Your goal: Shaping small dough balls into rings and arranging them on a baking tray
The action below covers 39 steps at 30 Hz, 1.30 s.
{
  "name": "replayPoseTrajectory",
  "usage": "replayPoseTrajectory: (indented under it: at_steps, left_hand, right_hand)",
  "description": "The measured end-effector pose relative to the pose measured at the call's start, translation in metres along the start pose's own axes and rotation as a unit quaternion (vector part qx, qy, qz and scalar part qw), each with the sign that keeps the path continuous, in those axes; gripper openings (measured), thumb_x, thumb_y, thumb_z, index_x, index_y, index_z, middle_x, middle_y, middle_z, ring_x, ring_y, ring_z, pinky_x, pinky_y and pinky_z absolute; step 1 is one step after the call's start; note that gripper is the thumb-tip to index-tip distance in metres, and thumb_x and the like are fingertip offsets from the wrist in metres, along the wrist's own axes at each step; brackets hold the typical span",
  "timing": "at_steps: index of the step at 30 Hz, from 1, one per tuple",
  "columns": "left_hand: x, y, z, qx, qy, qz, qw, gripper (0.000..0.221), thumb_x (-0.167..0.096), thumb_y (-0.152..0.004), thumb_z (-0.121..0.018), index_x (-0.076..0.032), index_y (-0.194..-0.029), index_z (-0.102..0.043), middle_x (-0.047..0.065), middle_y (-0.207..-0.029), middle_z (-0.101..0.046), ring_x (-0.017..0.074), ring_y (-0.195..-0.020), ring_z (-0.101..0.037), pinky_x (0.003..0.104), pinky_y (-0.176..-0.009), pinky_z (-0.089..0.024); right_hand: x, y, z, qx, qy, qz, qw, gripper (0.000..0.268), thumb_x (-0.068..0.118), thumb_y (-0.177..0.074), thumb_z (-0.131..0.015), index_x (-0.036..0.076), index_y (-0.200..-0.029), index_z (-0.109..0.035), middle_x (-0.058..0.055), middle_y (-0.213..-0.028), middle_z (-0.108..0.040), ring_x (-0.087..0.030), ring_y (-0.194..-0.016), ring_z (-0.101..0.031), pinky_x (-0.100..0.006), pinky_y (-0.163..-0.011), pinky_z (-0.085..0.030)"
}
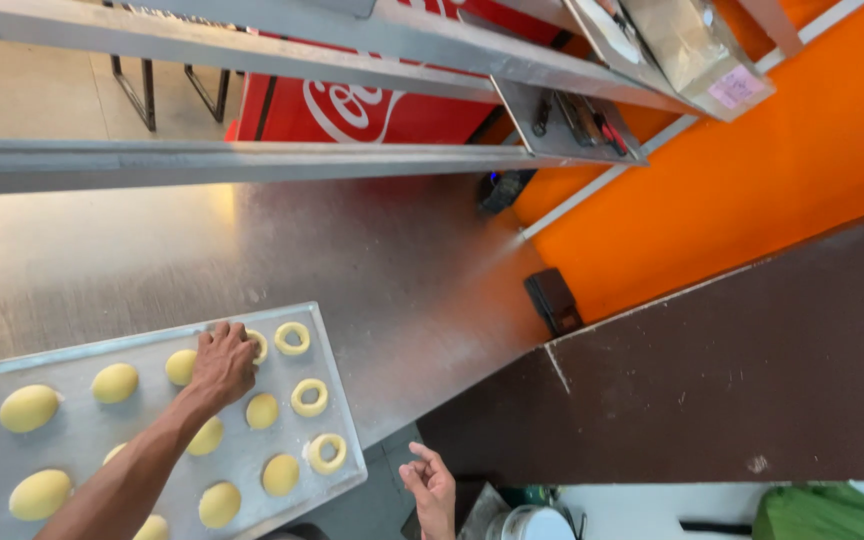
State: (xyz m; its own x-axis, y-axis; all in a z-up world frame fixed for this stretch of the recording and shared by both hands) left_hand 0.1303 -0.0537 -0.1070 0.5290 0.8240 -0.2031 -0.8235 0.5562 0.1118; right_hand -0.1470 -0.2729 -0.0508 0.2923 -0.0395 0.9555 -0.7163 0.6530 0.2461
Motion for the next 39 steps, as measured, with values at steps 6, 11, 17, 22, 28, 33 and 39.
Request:
replayPoseTrajectory:
  at_steps: [6, 11, 17, 22, 28, 33, 39]
  left_hand:
    - [0.001, 0.009, 0.007, -0.01, -0.002, 0.015, 1.0, 0.026, -0.023, -0.063, -0.062, -0.018, -0.087, -0.055, 0.001, -0.095, -0.043, 0.0197, -0.092, -0.038, 0.033, -0.073, -0.035]
    - [0.012, 0.018, 0.021, -0.038, 0.024, 0.046, 0.998, 0.039, -0.017, -0.061, -0.064, -0.019, -0.098, -0.054, 0.002, -0.097, -0.047, 0.0206, -0.091, -0.042, 0.032, -0.075, -0.035]
    - [0.042, 0.062, 0.042, -0.141, 0.057, 0.11, 0.982, 0.044, -0.03, -0.06, -0.067, -0.026, -0.102, -0.055, -0.001, -0.104, -0.049, 0.0236, -0.099, -0.042, 0.035, -0.078, -0.041]
    - [0.03, 0.051, 0.028, -0.146, 0.053, -0.006, 0.988, 0.047, 0.004, -0.058, -0.059, -0.021, -0.098, -0.057, 0.005, -0.098, -0.051, 0.0241, -0.089, -0.045, 0.035, -0.073, -0.04]
    - [0.021, 0.009, 0.005, -0.039, -0.071, -0.075, 0.994, 0.017, -0.005, -0.075, -0.049, -0.019, -0.083, -0.054, 0.004, -0.087, -0.04, 0.0221, -0.086, -0.037, 0.035, -0.069, -0.034]
    - [0.014, 0.002, 0.004, -0.038, -0.094, -0.088, 0.991, 0.009, -0.013, -0.078, -0.049, -0.019, -0.073, -0.054, 0.002, -0.084, -0.04, 0.0206, -0.082, -0.036, 0.034, -0.066, -0.032]
    - [0.013, 0.01, 0.007, -0.057, -0.057, -0.06, 0.995, 0.027, 0.001, -0.073, -0.046, -0.022, -0.086, -0.053, 0.001, -0.089, -0.04, 0.0196, -0.087, -0.036, 0.033, -0.07, -0.032]
  right_hand:
    - [0.022, -0.03, -0.029, 0.104, 0.027, 0.07, 0.992, 0.033, 0.009, -0.069, -0.067, 0.002, -0.101, -0.061, -0.001, -0.065, -0.051, -0.007, -0.06, -0.047, -0.02, -0.058, -0.04]
    - [0.068, -0.035, -0.09, 0.246, 0.201, 0.129, 0.939, 0.034, 0.017, -0.07, -0.067, 0.011, -0.102, -0.059, 0.004, -0.063, -0.048, -0.005, -0.057, -0.043, -0.019, -0.057, -0.04]
    - [0.082, -0.02, -0.16, 0.405, 0.391, 0.115, 0.819, 0.037, 0.018, -0.076, -0.059, 0.014, -0.112, -0.052, 0.002, -0.059, -0.044, -0.009, -0.055, -0.041, -0.025, -0.054, -0.037]
    - [0.079, 0.005, -0.183, 0.427, 0.463, 0.155, 0.761, 0.039, 0.025, -0.075, -0.057, 0.017, -0.112, -0.05, -0.002, -0.065, -0.05, -0.017, -0.063, -0.049, -0.03, -0.059, -0.038]
    - [0.077, 0.022, -0.153, 0.36, 0.407, 0.09, 0.835, 0.04, 0.021, -0.074, -0.058, 0.016, -0.114, -0.051, 0.003, -0.059, -0.046, -0.009, -0.058, -0.044, -0.024, -0.06, -0.038]
    - [0.05, 0.01, -0.114, 0.345, 0.396, 0.037, 0.85, 0.03, 0.019, -0.071, -0.061, 0.021, -0.1, -0.056, 0.007, -0.06, -0.042, -0.006, -0.058, -0.04, -0.02, -0.058, -0.036]
    - [0.079, 0.0, -0.146, 0.392, 0.435, 0.096, 0.805, 0.035, 0.016, -0.075, -0.051, 0.017, -0.11, -0.052, 0.003, -0.056, -0.045, -0.011, -0.054, -0.041, -0.025, -0.058, -0.037]
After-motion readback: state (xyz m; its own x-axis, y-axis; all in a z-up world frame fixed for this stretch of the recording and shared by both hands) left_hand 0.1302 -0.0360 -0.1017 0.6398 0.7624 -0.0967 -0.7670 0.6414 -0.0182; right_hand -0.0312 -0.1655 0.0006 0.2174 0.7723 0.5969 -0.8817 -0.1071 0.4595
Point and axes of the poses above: each hand's wrist, its own y-axis away from the middle knuckle, its own z-axis out of the back of the hand, x = y × z, the point moved 6 cm from there along -y, towards the middle knuckle
